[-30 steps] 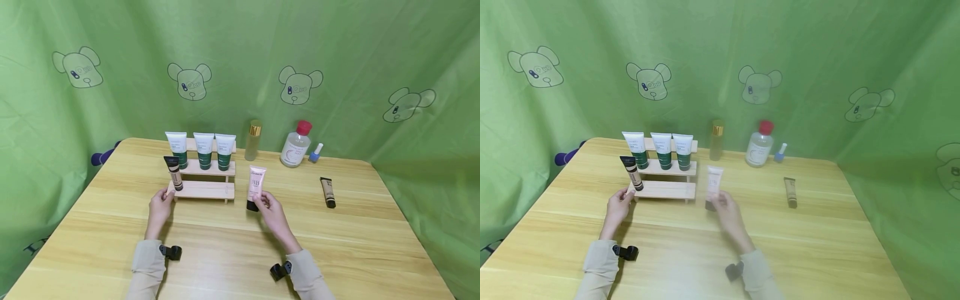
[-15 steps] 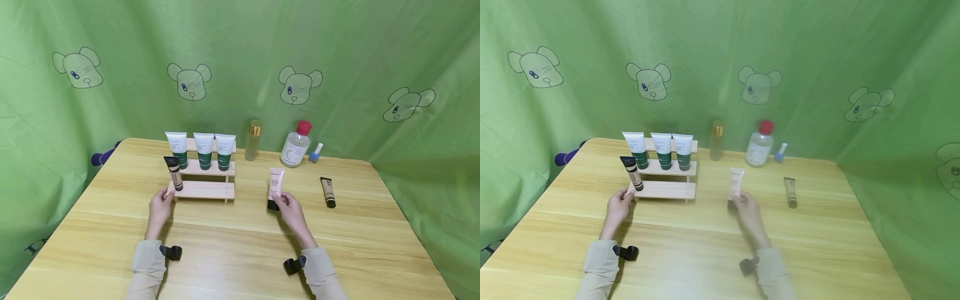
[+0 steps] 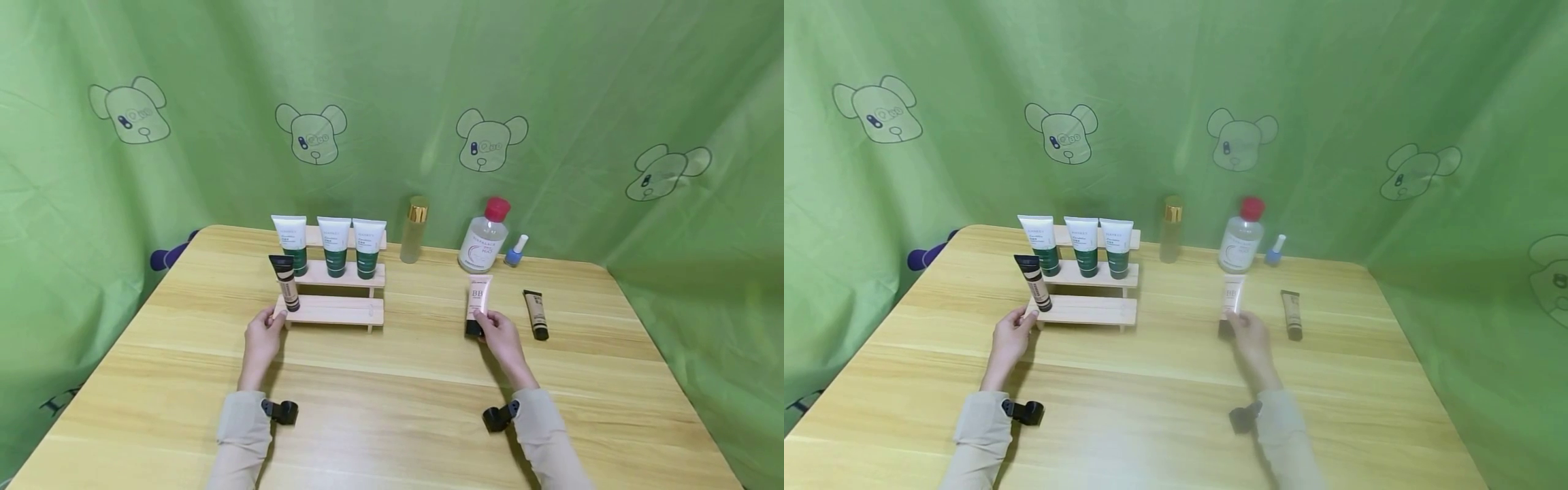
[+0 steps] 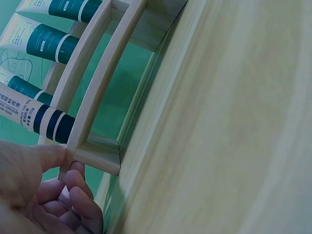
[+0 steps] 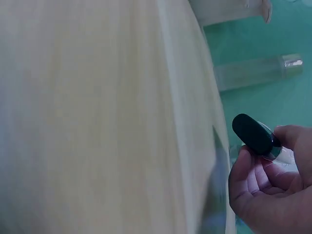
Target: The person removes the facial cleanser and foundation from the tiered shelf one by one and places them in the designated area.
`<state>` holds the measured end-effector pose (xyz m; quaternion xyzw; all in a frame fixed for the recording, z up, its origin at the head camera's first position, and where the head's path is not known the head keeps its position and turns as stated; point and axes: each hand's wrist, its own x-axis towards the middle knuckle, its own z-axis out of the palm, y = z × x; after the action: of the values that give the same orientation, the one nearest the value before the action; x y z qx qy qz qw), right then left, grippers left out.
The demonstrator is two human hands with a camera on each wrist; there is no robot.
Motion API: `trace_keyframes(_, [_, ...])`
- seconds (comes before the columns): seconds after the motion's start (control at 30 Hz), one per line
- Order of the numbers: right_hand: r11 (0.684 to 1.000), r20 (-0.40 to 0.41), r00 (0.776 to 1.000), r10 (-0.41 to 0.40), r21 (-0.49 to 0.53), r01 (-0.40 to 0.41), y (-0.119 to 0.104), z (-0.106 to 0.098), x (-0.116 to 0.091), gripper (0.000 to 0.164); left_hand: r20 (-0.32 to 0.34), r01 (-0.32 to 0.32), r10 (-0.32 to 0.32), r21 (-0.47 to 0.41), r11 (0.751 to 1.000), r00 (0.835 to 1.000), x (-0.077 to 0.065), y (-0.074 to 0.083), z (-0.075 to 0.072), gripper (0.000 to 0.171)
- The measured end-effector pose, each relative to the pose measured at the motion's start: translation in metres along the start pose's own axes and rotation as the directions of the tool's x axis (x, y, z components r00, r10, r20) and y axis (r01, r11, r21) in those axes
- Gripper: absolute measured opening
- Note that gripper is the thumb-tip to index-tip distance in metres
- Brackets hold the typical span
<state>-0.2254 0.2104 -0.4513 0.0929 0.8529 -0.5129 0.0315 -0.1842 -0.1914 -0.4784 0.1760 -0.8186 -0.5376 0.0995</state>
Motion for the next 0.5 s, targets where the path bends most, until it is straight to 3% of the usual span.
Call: trace_keyframes(0.5, [0.981, -0.035, 0.999, 0.016, -0.195, -0.022, 0.023, -0.021, 0.034, 0.049, 0.006, 0.031, -0.031, -0.009, 0.999, 1.000, 0.001, -0.001, 0.000, 0.042])
